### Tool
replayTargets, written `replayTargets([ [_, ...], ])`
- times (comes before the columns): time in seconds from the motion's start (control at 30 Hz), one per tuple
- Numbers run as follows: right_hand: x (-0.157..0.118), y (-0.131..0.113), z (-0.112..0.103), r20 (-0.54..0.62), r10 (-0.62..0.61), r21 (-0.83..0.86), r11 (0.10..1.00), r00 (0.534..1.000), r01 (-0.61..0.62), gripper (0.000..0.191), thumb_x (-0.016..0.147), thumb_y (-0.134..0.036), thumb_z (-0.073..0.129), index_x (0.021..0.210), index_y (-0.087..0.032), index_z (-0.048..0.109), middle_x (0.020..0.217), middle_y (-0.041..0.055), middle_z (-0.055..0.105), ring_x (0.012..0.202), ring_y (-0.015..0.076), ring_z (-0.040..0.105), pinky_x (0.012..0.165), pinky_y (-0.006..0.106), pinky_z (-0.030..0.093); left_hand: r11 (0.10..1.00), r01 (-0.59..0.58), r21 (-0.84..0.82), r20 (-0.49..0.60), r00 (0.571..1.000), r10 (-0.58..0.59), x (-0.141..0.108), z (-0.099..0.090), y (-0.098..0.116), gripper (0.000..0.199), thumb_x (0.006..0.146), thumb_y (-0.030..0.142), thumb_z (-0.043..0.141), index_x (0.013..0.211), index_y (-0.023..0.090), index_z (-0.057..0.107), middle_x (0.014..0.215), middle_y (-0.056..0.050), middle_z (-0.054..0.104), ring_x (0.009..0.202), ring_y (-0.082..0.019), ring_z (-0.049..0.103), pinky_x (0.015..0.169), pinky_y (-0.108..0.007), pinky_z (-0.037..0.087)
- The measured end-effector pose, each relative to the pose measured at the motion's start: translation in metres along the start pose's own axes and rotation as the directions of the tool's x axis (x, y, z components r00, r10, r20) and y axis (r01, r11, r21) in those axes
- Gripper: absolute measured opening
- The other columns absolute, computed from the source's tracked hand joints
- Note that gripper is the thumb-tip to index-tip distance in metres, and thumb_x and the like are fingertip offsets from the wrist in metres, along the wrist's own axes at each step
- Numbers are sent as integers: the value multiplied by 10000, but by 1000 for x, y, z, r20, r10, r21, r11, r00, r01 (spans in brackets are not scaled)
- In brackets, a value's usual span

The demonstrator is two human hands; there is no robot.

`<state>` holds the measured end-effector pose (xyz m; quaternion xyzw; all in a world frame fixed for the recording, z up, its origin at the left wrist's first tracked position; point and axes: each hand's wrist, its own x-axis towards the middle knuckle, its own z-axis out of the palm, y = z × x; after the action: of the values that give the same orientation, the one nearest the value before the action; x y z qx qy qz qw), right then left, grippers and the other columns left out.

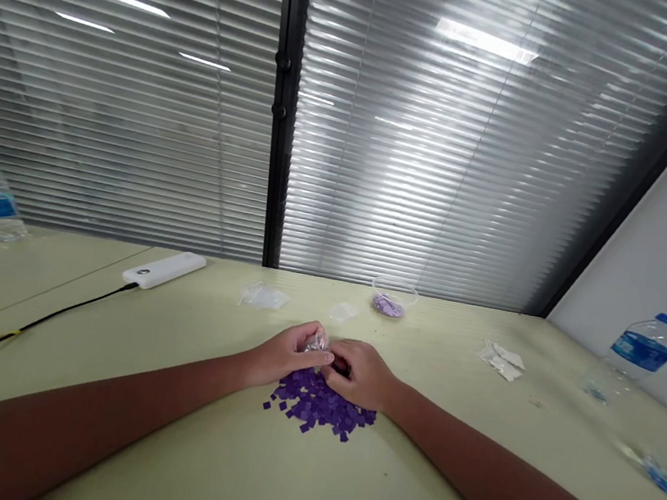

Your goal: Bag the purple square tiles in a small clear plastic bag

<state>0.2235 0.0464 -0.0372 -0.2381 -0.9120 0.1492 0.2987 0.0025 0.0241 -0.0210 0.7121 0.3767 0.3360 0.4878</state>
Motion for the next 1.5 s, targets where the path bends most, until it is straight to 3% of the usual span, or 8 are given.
replayTargets([
  [0.17,1,1,0,39,3,-5,1000,999,-3,102,877,-227,599,811,-215,521,694,-45,490,655,121,468,653,257,348,1000,-15,27,14,1000,15,-2,1,2,416,917,572,739,953,194,566,852,39,524,797,-148,501,708,-262,377],
  [0.63,0,8,3,44,-22,-20,1000,999,23,34,863,-205,629,871,-208,596,753,-28,592,696,133,516,659,253,352,984,-1,179,40,999,-6,-6,2,7,450,890,611,730,972,200,565,858,41,534,801,-155,485,706,-262,371],
  [1.13,1,11,5,21,-31,-4,1000,999,31,273,932,-357,634,742,-196,522,687,-27,572,645,120,486,628,258,312,933,-12,360,34,999,0,-7,3,9,413,877,571,752,965,213,567,865,42,561,816,-172,518,684,-264,360],
  [1.5,-1,22,11,33,-9,-21,1000,999,10,274,851,-289,675,677,-198,484,628,-44,552,596,114,459,631,265,316,891,-31,452,37,999,16,-9,5,10,449,883,637,719,983,223,576,875,31,596,812,-183,546,663,-270,360],
])
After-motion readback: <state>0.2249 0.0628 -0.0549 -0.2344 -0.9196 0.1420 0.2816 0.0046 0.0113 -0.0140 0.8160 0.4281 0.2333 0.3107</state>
